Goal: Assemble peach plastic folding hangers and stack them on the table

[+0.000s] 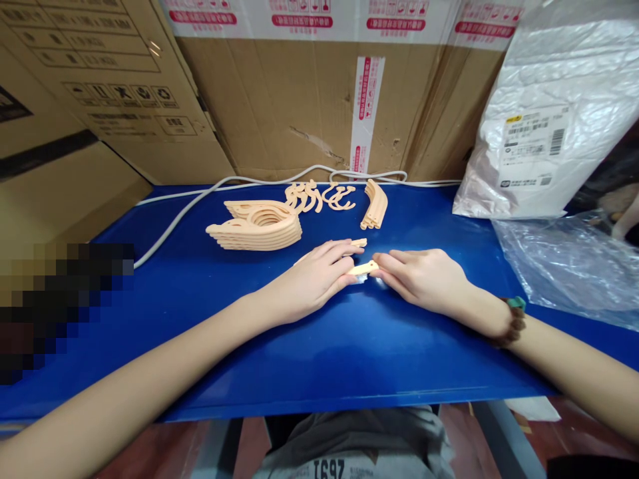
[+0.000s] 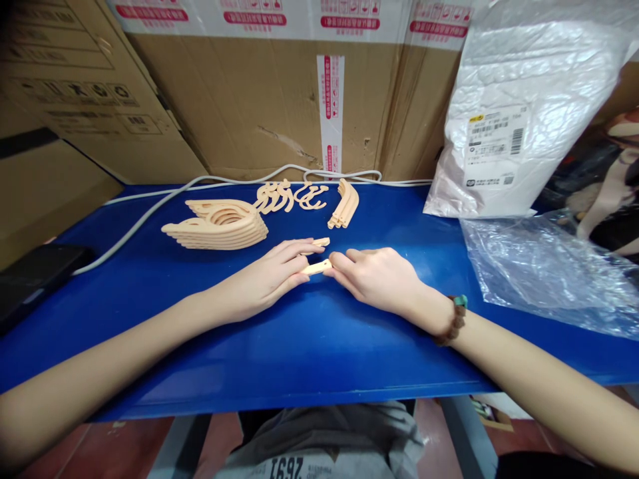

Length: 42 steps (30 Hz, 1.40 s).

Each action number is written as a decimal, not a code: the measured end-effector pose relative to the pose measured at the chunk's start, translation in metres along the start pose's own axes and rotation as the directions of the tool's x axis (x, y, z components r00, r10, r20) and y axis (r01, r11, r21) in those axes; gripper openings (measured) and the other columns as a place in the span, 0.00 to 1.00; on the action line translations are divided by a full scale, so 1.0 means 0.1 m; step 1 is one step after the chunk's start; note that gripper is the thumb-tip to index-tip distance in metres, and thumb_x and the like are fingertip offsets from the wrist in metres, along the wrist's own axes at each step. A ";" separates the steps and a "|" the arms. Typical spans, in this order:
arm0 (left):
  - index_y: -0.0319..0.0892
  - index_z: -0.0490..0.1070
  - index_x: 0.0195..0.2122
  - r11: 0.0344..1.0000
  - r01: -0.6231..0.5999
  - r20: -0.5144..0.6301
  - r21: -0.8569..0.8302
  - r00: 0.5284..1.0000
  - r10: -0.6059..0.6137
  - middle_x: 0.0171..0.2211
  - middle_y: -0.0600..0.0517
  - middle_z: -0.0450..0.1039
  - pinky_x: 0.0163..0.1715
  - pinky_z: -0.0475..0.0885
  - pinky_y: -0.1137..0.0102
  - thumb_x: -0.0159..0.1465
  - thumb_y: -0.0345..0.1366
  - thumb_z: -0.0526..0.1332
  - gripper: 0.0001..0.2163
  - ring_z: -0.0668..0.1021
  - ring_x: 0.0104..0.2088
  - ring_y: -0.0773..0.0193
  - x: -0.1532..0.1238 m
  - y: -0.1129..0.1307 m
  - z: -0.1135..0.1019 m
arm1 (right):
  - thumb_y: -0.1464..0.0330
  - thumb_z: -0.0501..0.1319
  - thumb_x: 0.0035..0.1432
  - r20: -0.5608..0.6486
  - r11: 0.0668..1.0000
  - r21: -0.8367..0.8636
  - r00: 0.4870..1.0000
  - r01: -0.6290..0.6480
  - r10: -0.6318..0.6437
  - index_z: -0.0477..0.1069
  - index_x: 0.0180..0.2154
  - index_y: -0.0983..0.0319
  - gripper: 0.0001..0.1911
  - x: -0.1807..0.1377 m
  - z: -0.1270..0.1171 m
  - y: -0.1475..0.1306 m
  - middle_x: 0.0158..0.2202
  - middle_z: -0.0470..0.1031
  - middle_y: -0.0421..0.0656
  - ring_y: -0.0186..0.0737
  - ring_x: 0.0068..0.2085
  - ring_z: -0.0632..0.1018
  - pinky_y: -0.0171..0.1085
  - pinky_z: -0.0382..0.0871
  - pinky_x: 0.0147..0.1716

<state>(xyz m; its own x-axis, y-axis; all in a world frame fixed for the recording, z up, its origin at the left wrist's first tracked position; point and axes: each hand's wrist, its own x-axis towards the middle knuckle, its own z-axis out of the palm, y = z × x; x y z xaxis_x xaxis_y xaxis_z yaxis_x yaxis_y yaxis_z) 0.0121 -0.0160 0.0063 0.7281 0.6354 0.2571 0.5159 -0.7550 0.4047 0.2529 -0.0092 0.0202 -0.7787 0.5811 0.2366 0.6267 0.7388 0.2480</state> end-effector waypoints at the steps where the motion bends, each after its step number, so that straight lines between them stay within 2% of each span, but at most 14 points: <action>1: 0.40 0.69 0.50 1.000 0.004 -0.005 -0.006 1.000 -0.004 0.64 0.45 0.60 0.65 0.57 0.58 0.74 0.38 0.46 0.14 0.59 0.65 0.58 0.00 0.00 0.00 | 0.60 0.42 0.72 0.015 0.999 0.043 1.000 -0.013 0.012 0.70 0.38 0.62 0.22 0.00 0.01 0.00 0.28 0.75 0.40 0.33 0.24 0.71 0.36 0.46 0.24; 4: 0.41 0.67 0.54 1.000 0.010 -0.013 -0.014 1.000 -0.010 0.64 0.45 0.59 0.65 0.57 0.56 0.74 0.38 0.46 0.15 0.59 0.65 0.58 0.00 0.00 0.00 | 0.61 0.42 0.72 0.034 0.997 0.076 0.999 -0.025 0.022 0.70 0.38 0.62 0.22 0.01 0.01 0.00 0.28 0.75 0.40 0.33 0.24 0.71 0.36 0.46 0.23; 8: 0.42 0.62 0.59 1.000 0.005 -0.013 -0.020 1.000 -0.005 0.64 0.46 0.60 0.65 0.56 0.55 0.74 0.37 0.46 0.16 0.59 0.65 0.58 0.00 -0.02 0.02 | 0.61 0.43 0.72 -0.005 1.000 -0.027 1.000 0.000 0.000 0.72 0.38 0.62 0.22 0.02 -0.02 -0.01 0.27 0.74 0.41 0.34 0.26 0.73 0.38 0.47 0.24; 14: 0.41 0.64 0.58 1.000 -0.002 0.010 -0.015 1.000 0.002 0.61 0.47 0.65 0.65 0.56 0.57 0.74 0.37 0.46 0.16 0.59 0.65 0.58 0.02 -0.01 0.02 | 0.61 0.46 0.71 -0.073 0.998 -0.060 0.997 0.029 -0.033 0.73 0.39 0.62 0.20 0.01 -0.05 0.00 0.26 0.73 0.40 0.33 0.25 0.72 0.37 0.49 0.25; 20: 0.40 0.69 0.52 1.000 0.002 0.050 0.010 0.999 -0.002 0.61 0.47 0.65 0.65 0.56 0.57 0.74 0.38 0.45 0.16 0.60 0.65 0.58 0.03 0.00 0.00 | 0.59 0.46 0.71 -0.062 0.999 0.052 0.998 0.015 -0.011 0.75 0.38 0.61 0.22 0.02 -0.04 0.02 0.24 0.72 0.39 0.31 0.24 0.70 0.36 0.48 0.24; 25: 0.41 0.69 0.51 1.000 -0.011 0.069 0.013 0.998 0.010 0.61 0.48 0.65 0.66 0.54 0.56 0.74 0.38 0.46 0.15 0.59 0.65 0.58 0.02 0.00 0.00 | 0.57 0.46 0.70 -0.051 0.993 0.120 0.999 0.003 0.003 0.76 0.40 0.61 0.23 0.01 -0.05 0.03 0.24 0.73 0.40 0.30 0.23 0.69 0.35 0.47 0.24; 31: 0.42 0.69 0.51 1.000 -0.029 0.084 0.002 0.996 0.028 0.61 0.48 0.65 0.66 0.54 0.57 0.74 0.38 0.45 0.15 0.59 0.66 0.59 0.01 -0.02 -0.01 | 0.58 0.48 0.69 -0.051 0.989 0.149 0.999 0.018 -0.010 0.76 0.36 0.61 0.22 0.00 -0.06 0.02 0.23 0.73 0.39 0.30 0.23 0.69 0.35 0.47 0.23; 36: 0.44 0.71 0.46 0.997 -0.044 0.076 -0.059 0.996 0.048 0.61 0.49 0.65 0.66 0.54 0.54 0.73 0.39 0.47 0.14 0.59 0.66 0.57 0.01 -0.04 -0.03 | 0.59 0.48 0.69 -0.034 0.985 0.167 0.999 0.034 -0.029 0.75 0.34 0.61 0.22 0.00 -0.05 0.02 0.23 0.73 0.40 0.30 0.22 0.68 0.35 0.45 0.23; 39: 0.44 0.70 0.41 0.995 0.008 0.072 -0.102 0.997 0.000 0.62 0.49 0.64 0.66 0.50 0.49 0.72 0.41 0.48 0.13 0.60 0.66 0.55 0.00 -0.03 -0.05 | 0.59 0.50 0.67 0.000 0.973 0.217 0.997 0.081 -0.083 0.72 0.29 0.62 0.20 -0.01 -0.06 0.02 0.22 0.72 0.40 0.30 0.21 0.67 0.35 0.46 0.23; 42: 0.43 0.69 0.40 0.986 0.073 0.017 -0.152 0.997 -0.071 0.64 0.47 0.61 0.64 0.56 0.52 0.72 0.41 0.50 0.12 0.61 0.65 0.56 -0.01 -0.04 -0.06 | 0.57 0.52 0.64 0.014 0.940 0.308 0.987 0.146 -0.158 0.72 0.29 0.62 0.19 -0.03 -0.09 0.00 0.21 0.72 0.39 0.31 0.21 0.69 0.35 0.48 0.24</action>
<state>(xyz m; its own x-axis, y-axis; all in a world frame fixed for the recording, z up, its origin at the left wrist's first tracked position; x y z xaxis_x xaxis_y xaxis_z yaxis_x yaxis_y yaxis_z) 0.0069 -0.0128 0.0099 0.6972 0.6845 0.2130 0.4930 -0.6735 0.5508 0.2554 -0.0138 0.0277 -0.8683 0.4616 0.1817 0.4659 0.8846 -0.0212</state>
